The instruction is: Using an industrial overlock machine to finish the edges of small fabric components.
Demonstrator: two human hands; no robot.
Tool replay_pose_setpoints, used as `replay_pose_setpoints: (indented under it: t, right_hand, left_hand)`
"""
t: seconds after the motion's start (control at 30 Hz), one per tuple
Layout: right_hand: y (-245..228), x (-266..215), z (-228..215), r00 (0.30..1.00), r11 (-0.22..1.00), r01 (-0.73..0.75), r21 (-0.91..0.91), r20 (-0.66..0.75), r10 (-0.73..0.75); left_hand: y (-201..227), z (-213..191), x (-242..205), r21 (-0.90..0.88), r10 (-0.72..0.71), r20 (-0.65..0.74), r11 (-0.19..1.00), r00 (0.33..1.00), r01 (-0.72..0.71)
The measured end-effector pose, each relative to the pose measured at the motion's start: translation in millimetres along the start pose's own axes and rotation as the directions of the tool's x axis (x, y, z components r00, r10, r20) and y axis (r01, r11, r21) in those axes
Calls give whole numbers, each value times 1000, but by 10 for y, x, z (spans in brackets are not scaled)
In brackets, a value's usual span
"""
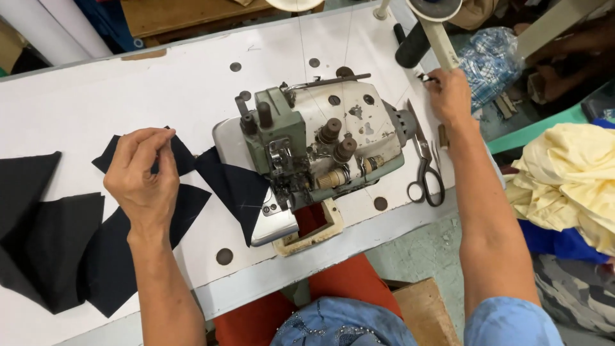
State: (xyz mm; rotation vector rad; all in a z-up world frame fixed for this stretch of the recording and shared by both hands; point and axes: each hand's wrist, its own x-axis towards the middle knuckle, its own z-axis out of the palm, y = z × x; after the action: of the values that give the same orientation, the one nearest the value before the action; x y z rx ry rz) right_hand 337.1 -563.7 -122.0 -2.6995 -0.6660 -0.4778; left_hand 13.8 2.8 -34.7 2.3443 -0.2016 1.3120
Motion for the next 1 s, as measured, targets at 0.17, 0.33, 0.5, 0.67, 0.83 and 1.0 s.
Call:
replay_pose_setpoints:
  t: [0.17,0.33,0.5,0.67,0.83,1.0]
  right_hand:
    - [927,-384,-258,967,997,-65,34,-246,72]
    - [2145,-1029,-893,618,765,-248,595,-511,598]
    - [3087,-1777,-1691,342,512,-345,787,-403,849]
    - [3344,-2177,-2102,55,337,-233,912,-333,941]
    - [3125,-1751,-1648,375,356,-197,913,-266,888]
    - [1577,-967,-901,634,604,-319,731,-309,709]
  left_hand:
    - [-26,-29,-8,66,22,16,998,1000,-23]
    - [-74,-62,-44,101,48,10,994,999,-49]
    - [-145,-61,-98,79,43,-11,996,999,-42]
    - [-159,-14,-118,43,40,-20,998,999,-39]
    - [-121,-16,-87,-30,4,-54,1000,999,-5]
    - [-185,-14,-130,184,40,-49,982,998,-31]
